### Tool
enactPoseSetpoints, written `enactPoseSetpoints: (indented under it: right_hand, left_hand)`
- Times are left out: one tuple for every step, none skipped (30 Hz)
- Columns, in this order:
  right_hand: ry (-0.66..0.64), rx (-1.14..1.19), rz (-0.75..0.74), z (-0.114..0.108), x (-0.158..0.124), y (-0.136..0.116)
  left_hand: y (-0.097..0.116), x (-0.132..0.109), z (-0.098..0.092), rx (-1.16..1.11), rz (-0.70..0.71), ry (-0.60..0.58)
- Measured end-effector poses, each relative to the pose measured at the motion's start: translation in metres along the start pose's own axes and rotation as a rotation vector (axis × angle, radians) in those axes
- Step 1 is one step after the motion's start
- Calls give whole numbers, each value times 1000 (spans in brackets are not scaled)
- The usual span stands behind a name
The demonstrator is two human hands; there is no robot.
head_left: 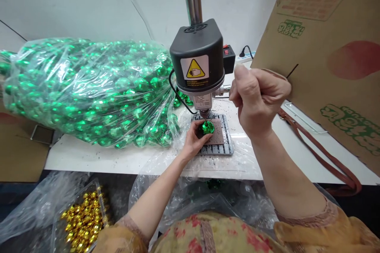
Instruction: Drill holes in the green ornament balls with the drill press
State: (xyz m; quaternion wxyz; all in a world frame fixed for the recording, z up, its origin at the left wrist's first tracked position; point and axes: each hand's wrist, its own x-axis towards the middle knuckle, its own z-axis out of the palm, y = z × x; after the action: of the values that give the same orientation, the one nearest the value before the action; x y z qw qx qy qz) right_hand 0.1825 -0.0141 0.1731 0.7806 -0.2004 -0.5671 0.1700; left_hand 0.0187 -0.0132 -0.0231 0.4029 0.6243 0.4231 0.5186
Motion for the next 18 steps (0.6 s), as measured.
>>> enactPoseSetpoints:
  right_hand:
    - [2,1,-26,0,-3,1]
    - [5,10,-47,-1,-5,2]
    - [10,21,-63,-1,-7,3]
    - [17,30,-69,-1,-10,4]
    - [22,34,-70,-1,-11,5]
    - [27,31,-67,-2,-13,7]
    - [29,25,-66,-2,-15,8]
    - [31,20,-71,-2,-16,9]
    - [31,17,-81,-2,-17,10]
    - [28,13,-92,-3,-18,10]
    - [25,8,-102,-3,-19,11]
    - [25,4,-112,-4,-20,12]
    - [24,-5,-116,-4,-20,12]
    - [23,-15,-120,-5,-21,12]
    - [22,-24,-124,-6,-21,13]
    - [18,-29,-132,-7,-21,13]
    - [13,-31,-142,-7,-21,14]
    - [7,-33,-149,-8,-22,14]
  left_hand:
    - [0,0,0,-2,1,0]
    - [-1,0,0,-5,2,-1]
    - [-1,0,0,-9,2,-1]
    - [-1,-1,0,-14,3,-3]
    - [-1,-1,1,-18,4,-4]
    - [-1,-1,1,-19,6,-5]
    - [0,-1,1,-19,8,-7]
    - [0,-1,1,-16,10,-8]
    - [1,-1,1,-13,11,-10]
    - [1,-1,1,-11,11,-11]
    - [1,-1,1,-9,12,-13]
    - [1,-1,0,-8,12,-15]
    - [1,-2,0,-7,15,-15]
    - [1,-2,0,-6,18,-13]
    - [1,-2,0,-6,20,-12]
    - [1,-2,0,-8,21,-8]
    - [1,-2,1,-11,19,-6]
    - [1,-2,1,-16,16,-3]
